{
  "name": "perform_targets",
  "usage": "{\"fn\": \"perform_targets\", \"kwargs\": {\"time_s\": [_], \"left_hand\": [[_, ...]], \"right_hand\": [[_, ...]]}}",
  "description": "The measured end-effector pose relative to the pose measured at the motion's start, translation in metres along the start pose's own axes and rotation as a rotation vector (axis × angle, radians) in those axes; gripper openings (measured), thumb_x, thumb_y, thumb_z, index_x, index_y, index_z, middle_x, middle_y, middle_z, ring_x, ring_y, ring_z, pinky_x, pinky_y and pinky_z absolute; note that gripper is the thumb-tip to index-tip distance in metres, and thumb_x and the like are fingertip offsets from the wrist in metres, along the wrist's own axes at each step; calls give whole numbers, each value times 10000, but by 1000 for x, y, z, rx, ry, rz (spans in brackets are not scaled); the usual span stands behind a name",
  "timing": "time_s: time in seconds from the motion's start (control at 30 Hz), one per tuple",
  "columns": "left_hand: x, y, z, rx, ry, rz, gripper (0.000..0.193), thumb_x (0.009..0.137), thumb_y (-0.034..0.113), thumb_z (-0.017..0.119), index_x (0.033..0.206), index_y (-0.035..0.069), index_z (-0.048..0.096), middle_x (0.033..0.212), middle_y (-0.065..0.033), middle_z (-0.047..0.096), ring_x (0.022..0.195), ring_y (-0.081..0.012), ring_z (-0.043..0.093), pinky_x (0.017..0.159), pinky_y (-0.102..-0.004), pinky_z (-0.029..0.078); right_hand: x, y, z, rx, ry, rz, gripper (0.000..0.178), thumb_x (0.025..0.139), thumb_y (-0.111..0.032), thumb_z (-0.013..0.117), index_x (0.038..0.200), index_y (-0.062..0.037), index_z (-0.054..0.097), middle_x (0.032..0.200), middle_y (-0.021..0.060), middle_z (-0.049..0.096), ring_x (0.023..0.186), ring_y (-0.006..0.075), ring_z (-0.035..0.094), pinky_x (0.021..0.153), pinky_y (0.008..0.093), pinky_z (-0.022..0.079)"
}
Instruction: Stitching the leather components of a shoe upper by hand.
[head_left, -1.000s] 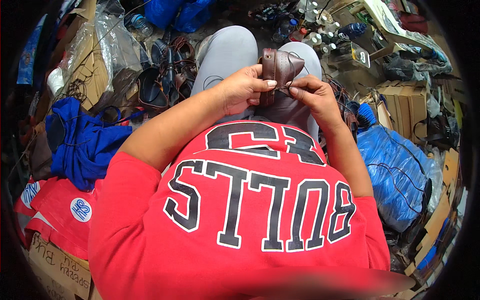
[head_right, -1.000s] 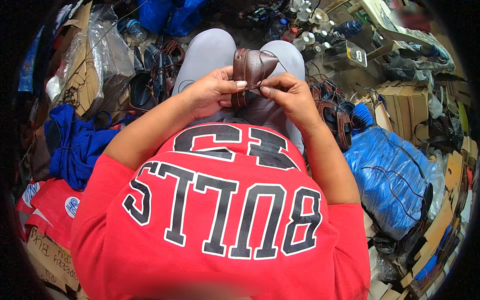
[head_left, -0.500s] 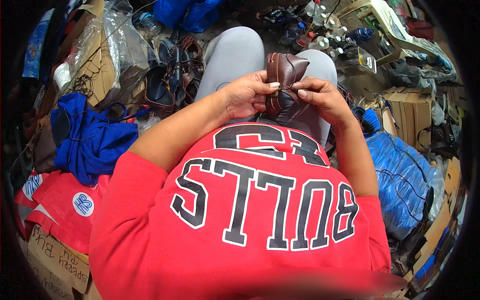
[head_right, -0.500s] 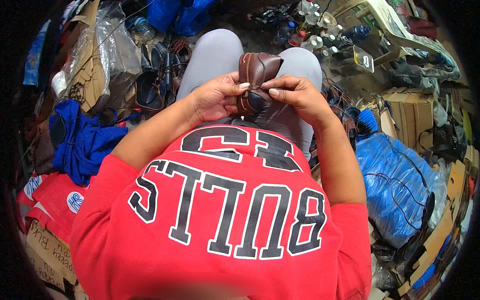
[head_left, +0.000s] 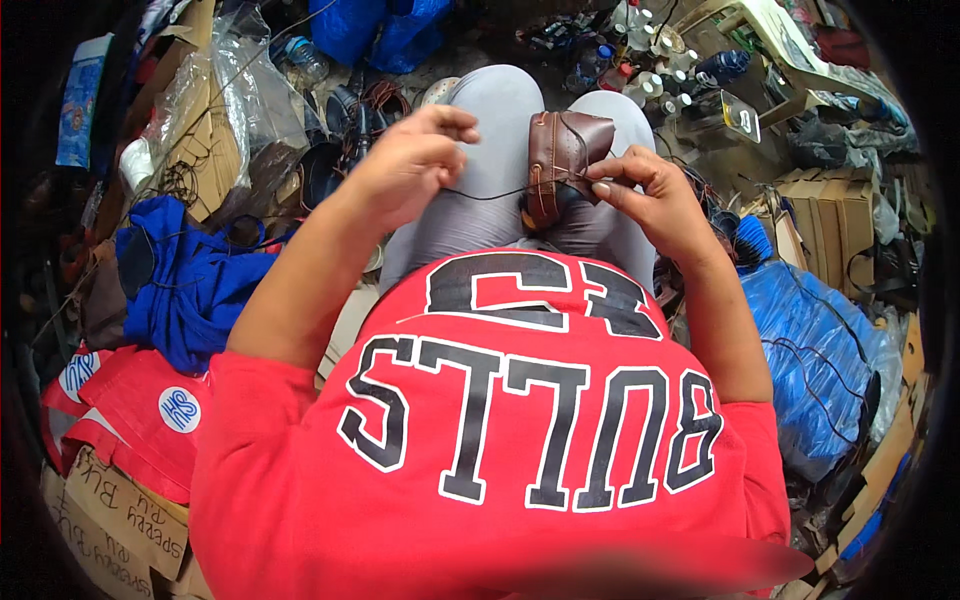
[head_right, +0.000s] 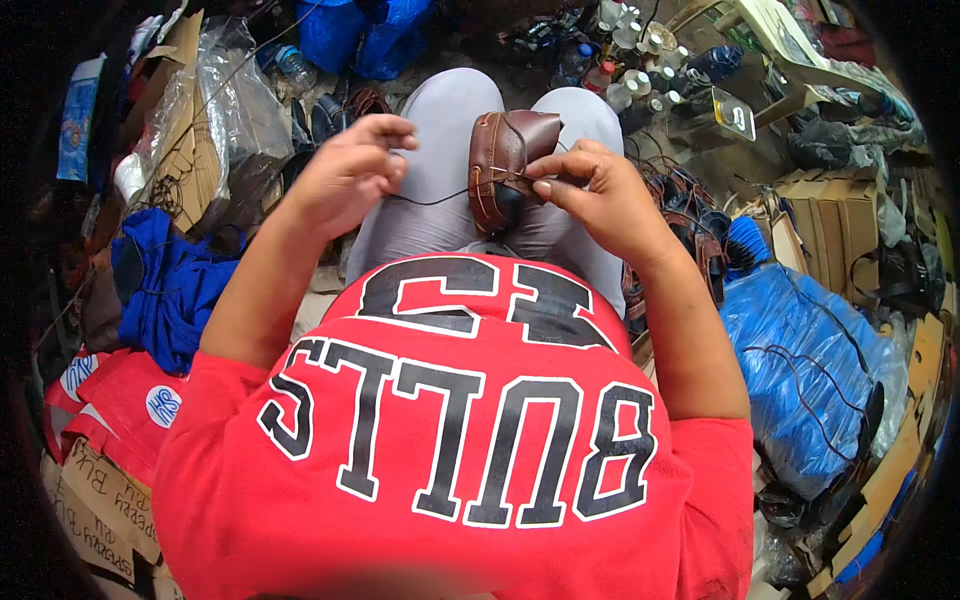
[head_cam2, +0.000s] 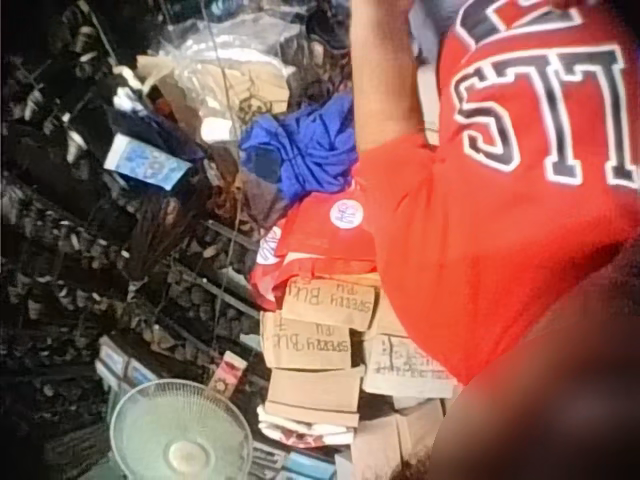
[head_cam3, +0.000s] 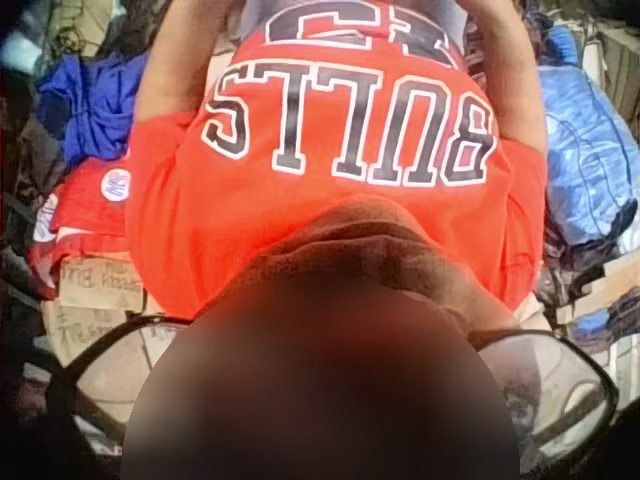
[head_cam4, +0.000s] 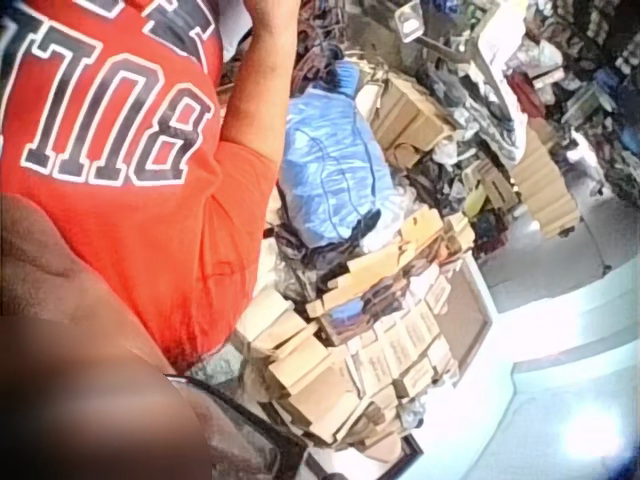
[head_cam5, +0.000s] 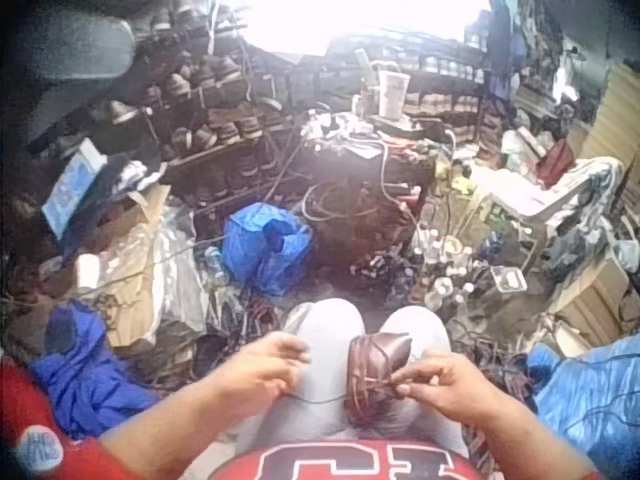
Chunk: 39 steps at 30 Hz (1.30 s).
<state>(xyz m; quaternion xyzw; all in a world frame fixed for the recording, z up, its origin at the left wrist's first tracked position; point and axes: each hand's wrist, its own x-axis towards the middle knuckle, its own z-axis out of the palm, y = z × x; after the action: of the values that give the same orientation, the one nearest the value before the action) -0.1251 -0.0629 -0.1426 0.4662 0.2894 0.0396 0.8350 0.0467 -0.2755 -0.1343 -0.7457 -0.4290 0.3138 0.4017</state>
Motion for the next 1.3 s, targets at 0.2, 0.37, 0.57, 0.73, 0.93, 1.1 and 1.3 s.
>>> {"fn": "perform_targets", "kwargs": {"time_s": [0.2,0.37,0.57,0.73,0.93,1.1,1.3], "left_hand": [[-17,6,6,263,-192,290,398,875,56,497,1263,-12,440,993,-107,633,621,-59,480,633,-175,427],[-8,4,0,337,-54,345,235,884,86,503,1103,10,467,874,-111,636,612,-45,444,636,-155,375],[-9,-1,-5,282,-172,381,237,870,35,471,1104,5,459,1022,-153,619,750,-117,524,742,-243,422],[-15,-2,4,508,-139,354,217,898,60,463,1102,-11,446,1014,-148,627,782,-115,569,735,-252,441],[-5,-2,-4,676,-90,392,251,885,32,475,1135,31,449,964,-79,612,774,-96,568,722,-210,431],[-2,-5,-2,775,-167,505,198,820,-48,547,1006,4,593,879,-53,588,785,-106,577,697,-222,447],[4,-6,8,891,-129,599,146,735,-5,694,871,48,705,725,-14,539,704,-97,539,621,-235,433]], "right_hand": [[-10,-6,3,-129,-31,-44,215,807,-68,642,1019,-78,676,757,49,466,717,161,491,656,283,409],[-20,-9,27,-334,77,-193,324,766,-15,638,1067,-130,665,734,115,481,692,269,510,637,331,427],[-12,1,29,-331,65,-251,316,766,-30,637,1062,-135,672,723,118,517,690,272,516,619,350,424],[-10,1,29,-260,26,-210,322,773,-31,630,1076,-133,667,724,113,516,685,260,518,625,341,423],[-9,4,22,-95,-37,-109,357,785,2,603,1112,-133,654,748,59,460,705,178,483,660,273,410],[4,11,10,90,-168,6,474,722,107,482,1112,-101,652,780,7,419,776,117,442,730,214,355],[19,14,5,141,-210,4,484,659,141,426,1004,-91,673,853,16,474,827,130,480,763,233,393]]}}
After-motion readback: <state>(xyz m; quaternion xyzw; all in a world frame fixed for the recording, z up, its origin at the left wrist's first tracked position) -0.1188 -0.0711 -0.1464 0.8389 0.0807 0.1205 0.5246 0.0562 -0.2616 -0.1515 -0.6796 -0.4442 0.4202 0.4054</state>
